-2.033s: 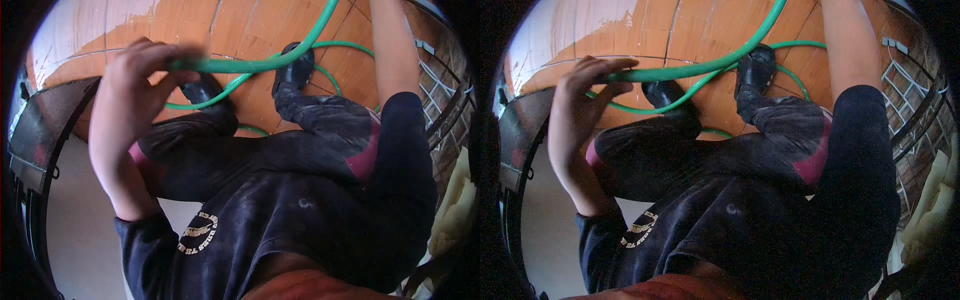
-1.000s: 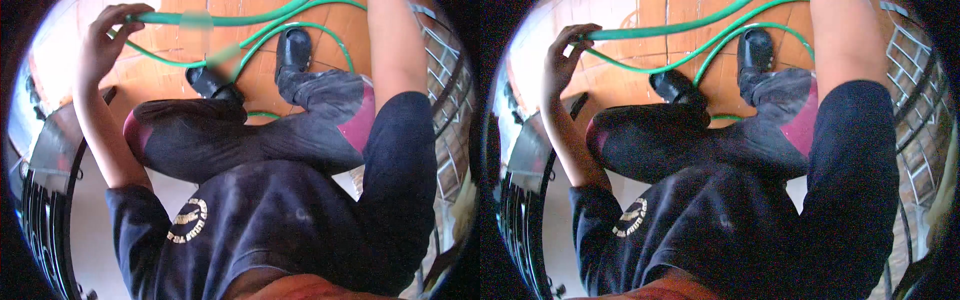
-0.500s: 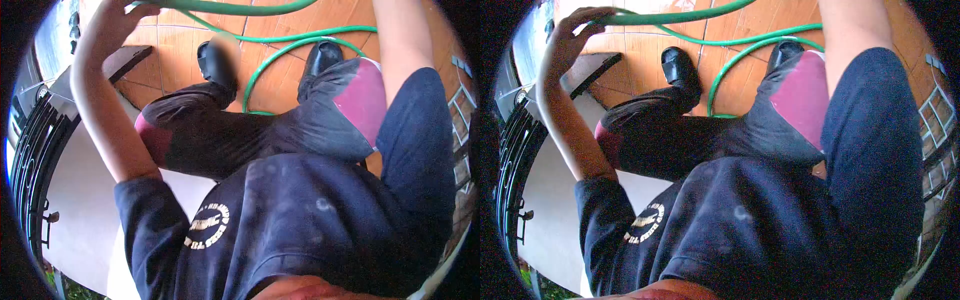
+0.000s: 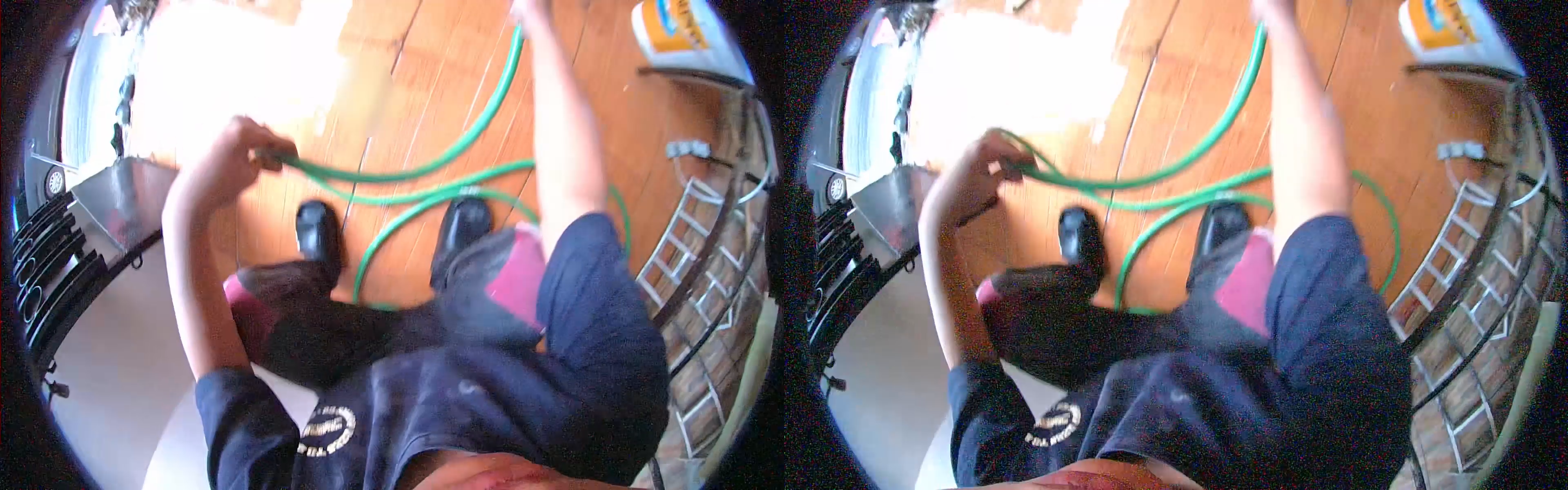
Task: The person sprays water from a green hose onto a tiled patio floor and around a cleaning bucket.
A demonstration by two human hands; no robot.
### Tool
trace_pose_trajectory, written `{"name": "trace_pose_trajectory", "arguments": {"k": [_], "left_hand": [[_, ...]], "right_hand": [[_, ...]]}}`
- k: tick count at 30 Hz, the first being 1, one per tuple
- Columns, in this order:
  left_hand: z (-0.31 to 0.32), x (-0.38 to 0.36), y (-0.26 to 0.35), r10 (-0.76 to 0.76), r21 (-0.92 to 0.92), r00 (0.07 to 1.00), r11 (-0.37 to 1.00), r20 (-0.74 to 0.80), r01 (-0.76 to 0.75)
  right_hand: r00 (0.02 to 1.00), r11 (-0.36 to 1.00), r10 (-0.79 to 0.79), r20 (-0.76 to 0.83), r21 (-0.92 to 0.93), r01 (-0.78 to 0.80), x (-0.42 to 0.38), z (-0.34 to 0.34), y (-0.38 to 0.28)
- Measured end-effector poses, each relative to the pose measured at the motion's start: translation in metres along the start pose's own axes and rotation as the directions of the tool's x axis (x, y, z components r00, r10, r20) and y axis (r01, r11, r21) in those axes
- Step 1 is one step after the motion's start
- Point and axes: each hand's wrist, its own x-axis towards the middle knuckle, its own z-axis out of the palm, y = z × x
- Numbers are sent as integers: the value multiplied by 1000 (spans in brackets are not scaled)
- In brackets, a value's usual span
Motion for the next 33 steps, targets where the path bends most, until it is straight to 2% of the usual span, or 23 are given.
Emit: {"name": "trace_pose_trajectory", "arguments": {"k": [1, 2, 3, 6, 7, 10, 11, 14, 17, 18, 19, 20, 21, 22, 24, 25, 26, 27, 28, 29, 30, 32, 33], "left_hand": [[-1, 4, -2, 55, 164, 998, 985, 17, -57], [-6, 6, 14, -31, 142, 999, 989, 29, 26], [-8, -6, 26, -9, 116, 998, 993, 65, 1], [-4, 9, 7, 116, 67, 990, 990, 79, -121], [-5, 10, 12, 124, 127, 987, 982, 104, -137], [0, 17, -10, 226, 169, 970, 956, 94, -239], [0, 20, -18, 142, 126, 981, 979, 133, -159], [6, 22, -30, 246, 116, 968, 962, 42, -249], [20, 36, -67, 436, 147, 900, 890, 3, -431], [24, 36, -77, 436, 142, 900, 890, 13, -434], [30, 34, -86, 452, 289, 860, 878, -238, -382], [39, 31, -94, 466, 405, 755, 867, -460, -289], [37, 23, -94, 168, 337, 880, 942, -445, -10], [32, 9, -81, 62, 445, 929, 888, -364, 115], [63, 8, -106, -204, 487, 978, 850, -46, 200], [90, 8, -118, -160, 489, 962, 872, 219, 34], [125, 9, -129, -109, 438, 878, 891, 467, -123], [163, 14, -129, -116, 396, 781, 901, 614, -177], [208, 20, -135, -251, 402, 641, 910, 726, -99], [257, 20, -156, -358, 287, 511, 934, 781, 215], [289, 26, -150, -413, 410, 493, 904, 766, 120], [384, -3, -174, -369, 528, 834, 842, 410, 113], [402, 9, -141, -674, 726, 682, 616, 284, 306]], "right_hand": [[959, 964, 215, 185, -199, -178, -20, -12, -4], [963, 979, 183, 197, -127, -160, -40, -10, -28], [949, 981, 192, 251, -69, -180, -50, -22, -31], [983, 983, 157, 91, -110, -146, -62, -22, -45], [987, 981, 157, 26, -119, -153, -64, -22, -48], [973, 980, 182, 145, -111, -166, -71, -34, -60], [967, 969, 195, 166, -186, -164, -77, -37, -67], [991, 968, 131, 18, -219, -124, -86, -51, -73], [979, 940, 202, 27, -286, -186, -92, -65, -85], [985, 953, 171, 23, -257, -160, -87, -70, -81], [989, 962, 150, 16, -232, -142, -81, -74, -75], [996, 978, 88, 24, -192, -82, -76, -74, -77], [999, 987, 39, 34, -160, -33, -81, -76, -83], [997, 974, 71, 32, -216, -62, -87, -76, -90], [993, 958, 109, 41, -270, -94, -93, -60, -114], [998, 958, 64, -6, -281, -63, -103, -44, -127], [999, 955, 18, -45, -295, -31, -111, -33, -126], [999, 952, -47, 4, -302, 46, -93, -30, -101], [999, 956, -48, 21, -287, 52, -78, -20, -74], [985, 907, -166, 47, -385, 171, -62, -8, -52], [971, 880, -228, 73, -411, 237, -56, 8, -47], [954, 858, -273, 122, -419, 298, -61, 39, -51], [956, 867, -256, 145, -402, 294, -72, 54, -60]]}}
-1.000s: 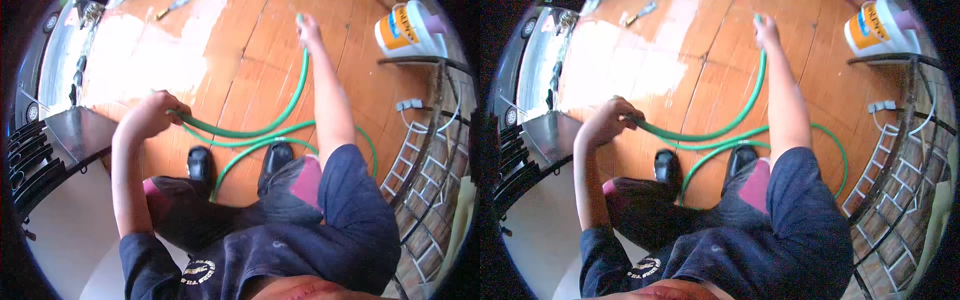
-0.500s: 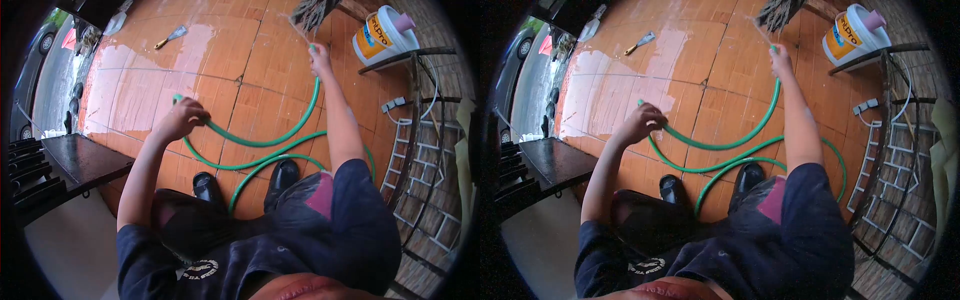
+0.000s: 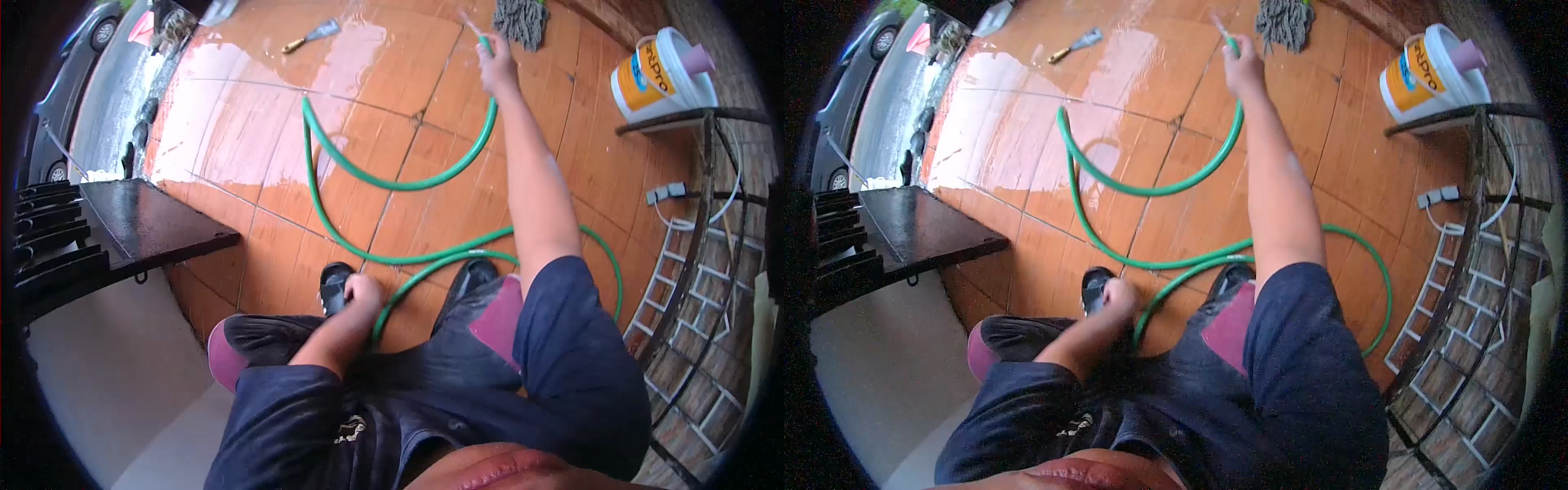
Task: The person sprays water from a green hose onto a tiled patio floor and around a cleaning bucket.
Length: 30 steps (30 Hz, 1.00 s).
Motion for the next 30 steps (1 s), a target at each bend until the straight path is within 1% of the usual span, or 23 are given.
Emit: {"name": "trace_pose_trajectory", "arguments": {"k": [1, 2, 3, 4, 5, 7, 8, 10, 11, 12, 13, 15, 17, 18, 20, 22, 23, 24, 26, 27, 28, 29, 30], "left_hand": [[3, -47, 15, 73, 371, 972, 929, -225, 16], [-1, -64, 27, 147, 178, 980, 976, -137, -122], [32, -51, 35, 281, -123, 937, 943, -208, -310], [13, -78, 38, 211, -243, 966, 939, -149, -242], [3, -81, 43, 133, -307, 983, 937, -126, -166], [7, -67, 42, 120, -416, 956, 881, -268, -227], [11, -62, 42, 114, -414, 955, 882, -275, -225], [16, -56, 42, 50, -528, 952, 823, -303, -211], [19, -54, 43, 49, -528, 953, 824, -298, -207], [21, -54, 44, 20, -578, 960, 795, -280, -185], [20, -53, 45, -7, -625, 964, 763, -265, -166], [16, -55, 46, 9, -627, 967, 760, -255, -172], [11, -55, 45, 18, -631, 969, 755, -247, -175], [9, -55, 45, 42, -615, 969, 766, -244, -188], [9, -48, 46, 72, -595, 968, 777, -240, -205], [7, -27, 42, 258, -469, 941, 818, -219, -333], [-36, -39, 25, 401, -440, 915, 815, -40, -376], [-67, -14, 22, 374, -355, 859, 902, 350, -247], [-125, 23, -16, 330, -431, 716, 901, 615, -45], [-171, 13, -49, 304, -368, 831, 920, 466, -130], [-219, 2, -83, 267, -278, 916, 943, 300, -184], [-250, 15, -120, 263, -224, 954, 948, 146, -227], [-277, -3, -150, 188, -186, 974, 960, -128, -209]], "right_hand": [[999, 1000, 26, 26, 7, -26, -8, 3, -16], [1000, 1000, -1, 12, 12, 0, -8, -2, -28], [999, 1000, -8, -50, -10, 8, -14, -6, -35], [994, 1000, -15, -111, -27, 12, -17, -7, -37], [993, 1000, -28, -118, -18, 26, -14, -11, -40], [1000, 999, 29, -3, 19, -29, -14, -21, -39], [995, 998, -6, -100, 65, 13, -18, -25, -42], [992, 998, -28, -124, 45, 34, -11, -30, -34], [989, 999, -42, -144, 22, 45, -10, -35, -30], [978, 995, -99, -182, -30, 95, 2, -35, -11], [979, 995, -95, -182, -33, 90, 7, -38, -6], [968, 999, -40, -246, 1, 42, 14, -47, -1], [964, 999, -21, -264, 20, 27, 16, -55, -2], [972, 994, 97, -215, 70, -83, 9, -64, -19], [963, 974, 214, -166, 111, -197, 4, -70, -27], [975, 985, 159, -153, 85, -147, 7, -73, -23], [978, 988, 144, -149, 77, -133, 8, -75, -20], [978, 990, 138, -156, 41, -133, 8, -78, -21], [978, 991, 132, -160, 15, -131, 4, -78, -23], [978, 985, 169, -121, 38, -166, 1, -78, -23], [977, 982, 187, -106, 49, -183, 0, -80, -21], [974, 978, 205, -91, 59, -201, -1, -82, -20], [972, 974, 226, -62, 44, -223, -2, -84, -17]]}}
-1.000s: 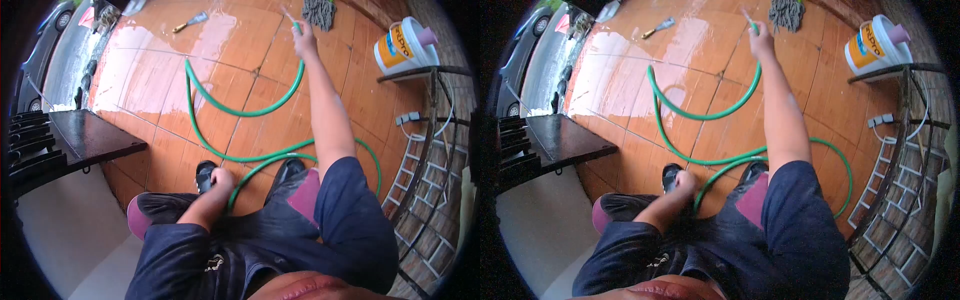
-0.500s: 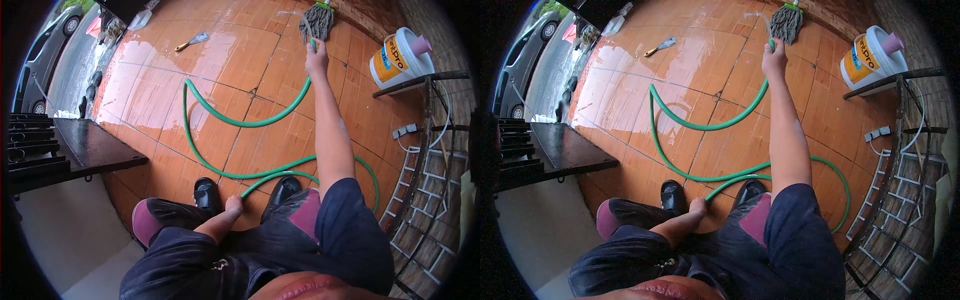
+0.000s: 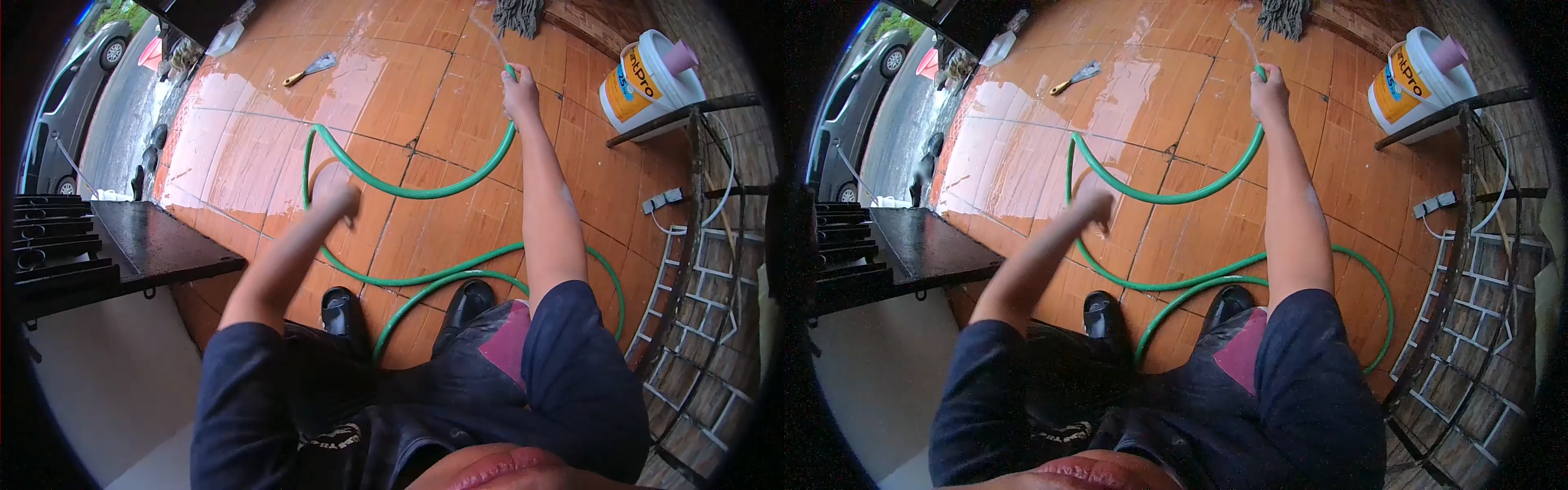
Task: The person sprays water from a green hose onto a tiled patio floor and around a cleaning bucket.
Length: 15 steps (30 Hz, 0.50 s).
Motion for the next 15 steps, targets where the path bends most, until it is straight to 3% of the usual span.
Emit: {"name": "trace_pose_trajectory", "arguments": {"k": [1, 2, 3, 4, 6, 7, 9, 10, 11, 13, 15], "left_hand": [[-35, -21, -19, -26, 27, 959, 999, -281, 35], [-41, -19, -35, -72, 39, 797, 992, -599, 120], [-44, -18, -45, -89, 22, 532, 980, -842, 200], [-45, -35, -41, -85, 27, 532, 980, -843, 200], [-52, -82, -21, -70, -34, 383, 995, -921, 99], [-49, -77, -21, -63, -31, 386, 995, -920, 91], [-34, -60, -22, 403, 373, 50, 881, -914, -290], [-23, -44, -23, 435, 384, 145, 879, -889, -283], [-14, -27, -24, 456, 364, 146, 834, -878, -415], [-9, -35, -18, 541, 417, 229, 803, -809, -426], [-2, -40, -7, 572, 441, 220, 780, -790, -444]], "right_hand": [[1000, 1000, 11, 13, -5, -11, -1, -1, 0], [999, 1000, 22, 25, -11, -22, -3, -3, 0], [998, 999, 45, 36, 0, -45, -6, -6, -2], [997, 998, 69, 47, 10, -69, -10, -9, -4], [996, 997, 76, 40, 3, -77, -12, -14, -9], [996, 996, 85, 41, -6, -84, -15, -16, -10], [1000, 1000, 9, -3, -28, -9, -9, -15, -3], [999, 999, -31, -26, -35, 30, -8, -15, -3], [996, 997, -70, -50, -44, 68, -7, -15, -3], [999, 996, -35, 23, -82, 37, -14, -22, -8], [999, 995, 3, 52, -95, 2, -23, -24, -11]]}}
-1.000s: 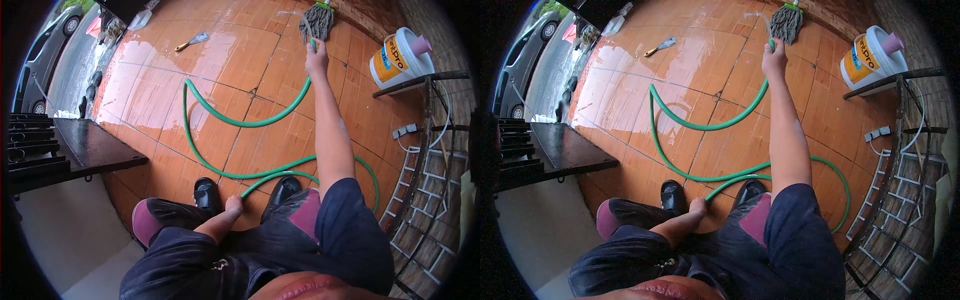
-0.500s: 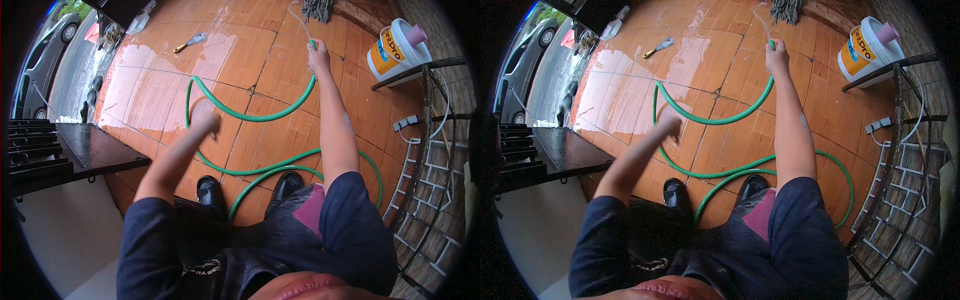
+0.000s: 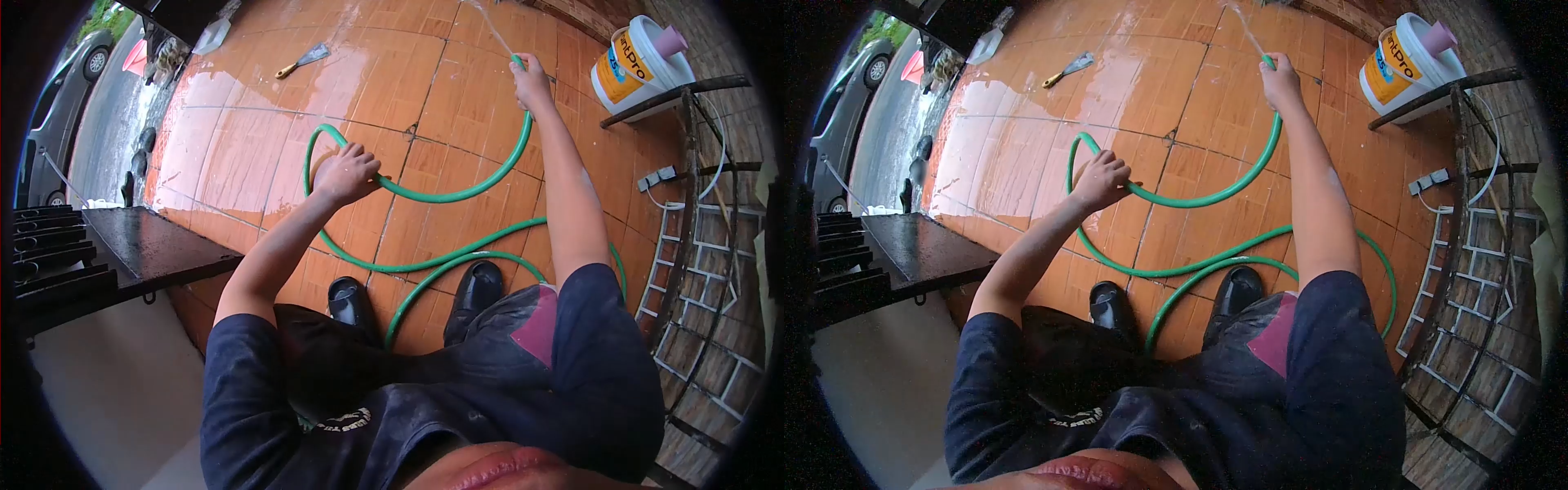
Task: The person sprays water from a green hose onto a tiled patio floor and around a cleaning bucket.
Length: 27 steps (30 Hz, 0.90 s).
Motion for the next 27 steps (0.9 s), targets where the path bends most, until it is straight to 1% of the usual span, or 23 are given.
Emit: {"name": "trace_pose_trajectory", "arguments": {"k": [1, 2, 4, 5, 7, 9, 10, 11, 13, 14, 16, 17, 19, 21, 23, 25, 27], "left_hand": [[0, 2, 5, 42, 3, 999, 999, 7, -42], [0, 2, 10, 43, 3, 999, 999, 4, -43], [8, 0, 18, 117, 31, 993, 993, -26, -116], [15, -2, 19, 142, 26, 986, 990, -88, -140], [16, -5, 22, 129, 19, 988, 992, -86, -128], [15, -6, 22, 115, 15, 990, 993, -82, -114], [14, -7, 20, 112, 18, 988, 994, -106, -111], [13, -8, 19, 109, 21, 986, 994, -129, -107], [7, -10, 18, 88, 16, 989, 996, -121, -87], [4, -11, 18, 70, 12, 991, 998, -114, -69], [3, -13, 19, 61, 2, 992, 998, -109, -61], [2, -14, 19, 55, -7, 993, 998, -104, -56], [5, -16, 18, 51, -3, 995, 999, -89, -52], [8, -17, 18, 50, 0, 996, 999, -73, -50], [12, -18, 17, 61, -1, 993, 998, -99, -62], [14, -16, 18, 56, -2, 993, 998, -108, -57], [16, -16, 18, 51, -2, 992, 999, -117, -52]], "right_hand": [[999, 1000, 30, 26, 1, -30, -2, 0, -2], [999, 1000, 28, 24, 0, -28, -5, 0, -4], [992, 986, 124, 33, -115, -120, -8, -1, -2], [992, 986, 125, 31, -118, -121, -10, 0, 0], [998, 996, 68, -6, -60, -69, -9, 3, 7], [998, 997, 68, -18, -39, -68, -5, 4, 11], [997, 998, 68, -28, -15, -69, -4, 5, 12], [997, 998, 68, -26, -16, -68, -1, 6, 13], [999, 999, -22, -32, -41, 20, 4, 7, 13], [999, 999, -23, -30, -41, 21, 6, 7, 14], [997, 995, 68, -24, -67, -70, -1, 6, -1], [997, 995, 68, -23, -67, -69, -1, 7, -2], [998, 997, -36, -52, -70, 32, 7, 12, 7], [997, 996, -54, -53, -68, 51, 11, 15, 11], [996, 995, -72, -57, -67, 68, 10, 14, 13], [999, 998, 21, -30, -60, -23, 1, 10, 1], [999, 998, 33, -30, -60, -35, -4, 7, -4]]}}
